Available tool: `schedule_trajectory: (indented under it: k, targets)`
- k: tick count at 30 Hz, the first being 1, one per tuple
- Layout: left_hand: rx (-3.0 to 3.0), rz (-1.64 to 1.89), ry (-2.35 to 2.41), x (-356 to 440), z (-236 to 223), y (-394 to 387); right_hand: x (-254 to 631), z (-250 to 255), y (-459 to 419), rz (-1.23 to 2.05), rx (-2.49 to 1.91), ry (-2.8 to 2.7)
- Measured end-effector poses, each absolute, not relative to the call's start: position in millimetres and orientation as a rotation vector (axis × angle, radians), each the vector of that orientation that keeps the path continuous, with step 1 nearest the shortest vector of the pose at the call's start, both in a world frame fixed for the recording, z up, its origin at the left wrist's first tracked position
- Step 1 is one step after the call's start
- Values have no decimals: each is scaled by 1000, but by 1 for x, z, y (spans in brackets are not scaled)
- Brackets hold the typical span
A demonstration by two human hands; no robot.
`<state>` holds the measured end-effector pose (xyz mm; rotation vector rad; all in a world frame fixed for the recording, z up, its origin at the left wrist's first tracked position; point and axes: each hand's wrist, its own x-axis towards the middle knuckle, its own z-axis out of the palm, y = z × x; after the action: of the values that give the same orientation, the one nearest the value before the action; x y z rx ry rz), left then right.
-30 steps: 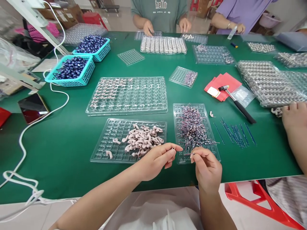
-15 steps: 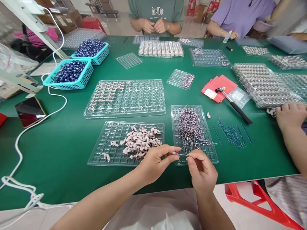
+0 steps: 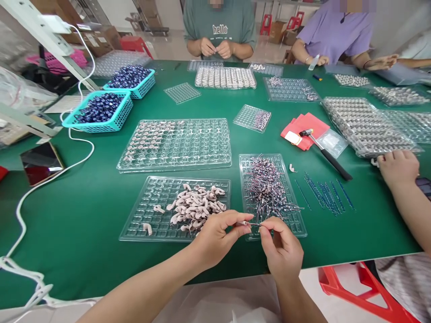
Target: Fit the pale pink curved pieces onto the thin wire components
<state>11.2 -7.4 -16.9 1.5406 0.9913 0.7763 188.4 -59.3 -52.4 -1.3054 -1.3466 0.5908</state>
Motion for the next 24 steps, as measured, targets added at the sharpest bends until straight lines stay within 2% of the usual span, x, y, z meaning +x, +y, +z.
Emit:
schedule_trajectory:
  k: [24]
  targets:
    - [1608, 759, 1045, 10, -15, -6, 188, -50, -59, 536, -1359, -1377]
